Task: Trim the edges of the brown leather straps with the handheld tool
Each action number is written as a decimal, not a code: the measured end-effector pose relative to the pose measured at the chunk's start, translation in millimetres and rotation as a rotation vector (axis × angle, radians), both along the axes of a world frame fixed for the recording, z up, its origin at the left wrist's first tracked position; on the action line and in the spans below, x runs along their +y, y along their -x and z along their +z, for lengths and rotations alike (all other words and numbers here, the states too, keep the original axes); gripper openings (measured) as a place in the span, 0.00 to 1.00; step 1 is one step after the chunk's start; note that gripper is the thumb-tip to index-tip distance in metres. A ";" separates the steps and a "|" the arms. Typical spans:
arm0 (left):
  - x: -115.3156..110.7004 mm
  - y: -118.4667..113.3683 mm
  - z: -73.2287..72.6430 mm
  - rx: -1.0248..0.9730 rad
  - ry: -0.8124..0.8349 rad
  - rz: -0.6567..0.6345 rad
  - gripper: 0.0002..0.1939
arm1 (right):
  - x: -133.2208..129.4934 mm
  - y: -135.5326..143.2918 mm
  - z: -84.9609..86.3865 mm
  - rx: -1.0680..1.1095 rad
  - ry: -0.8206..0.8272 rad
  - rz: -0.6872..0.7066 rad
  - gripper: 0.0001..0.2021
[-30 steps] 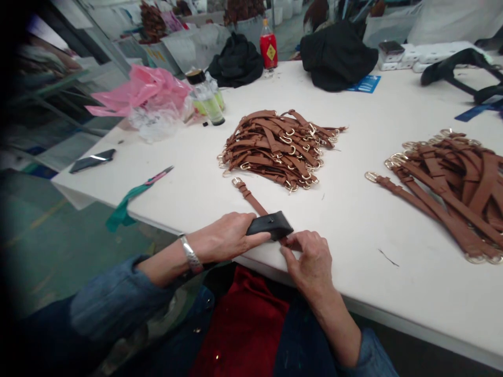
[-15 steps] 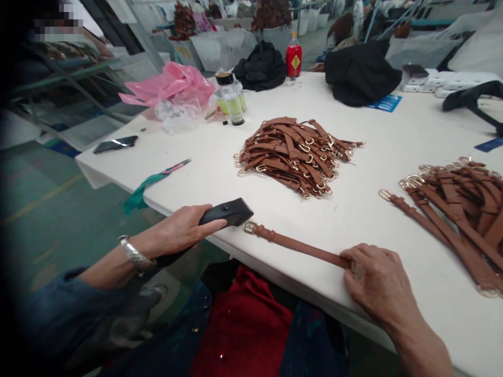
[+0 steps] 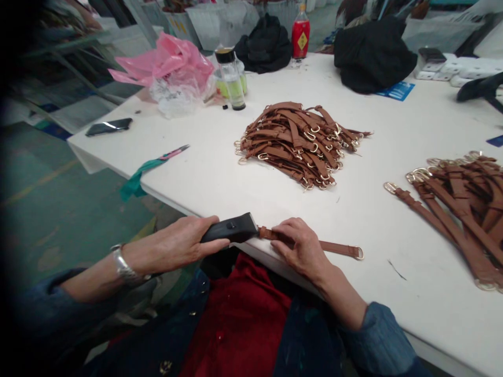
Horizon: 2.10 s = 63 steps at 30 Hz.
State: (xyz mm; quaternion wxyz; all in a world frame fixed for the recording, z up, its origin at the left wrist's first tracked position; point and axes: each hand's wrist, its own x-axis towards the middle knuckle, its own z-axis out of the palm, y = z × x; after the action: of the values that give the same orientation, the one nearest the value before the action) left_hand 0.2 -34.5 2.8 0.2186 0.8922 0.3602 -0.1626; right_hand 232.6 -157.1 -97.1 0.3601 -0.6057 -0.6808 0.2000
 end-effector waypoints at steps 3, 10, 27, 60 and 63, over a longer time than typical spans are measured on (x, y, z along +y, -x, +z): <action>-0.1 -2.6 -1.9 0.006 -0.012 0.001 0.25 | 2.2 1.5 -1.4 -0.004 -0.008 -0.035 0.09; 1.5 -5.1 -6.1 -0.007 -0.022 0.006 0.24 | 0.9 -3.7 1.1 -0.080 -0.005 -0.089 0.07; 1.3 -4.6 -4.7 -0.042 -0.006 0.022 0.23 | 17.0 14.6 -3.5 -0.556 -0.246 0.033 0.07; 5.6 -24.5 4.0 -0.019 -0.025 -0.065 0.23 | 40.8 14.1 -8.3 0.275 0.208 -0.131 0.10; 6.9 -28.2 0.0 -0.056 -0.019 -0.031 0.23 | 41.3 13.3 -10.3 0.344 0.216 -0.159 0.10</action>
State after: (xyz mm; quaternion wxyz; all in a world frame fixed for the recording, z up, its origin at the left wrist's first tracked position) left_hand 28.4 -27.6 2.8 0.2177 0.9039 0.3416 -0.1376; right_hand 219.4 -115.7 -107.4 0.4187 -0.6495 -0.5339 0.3432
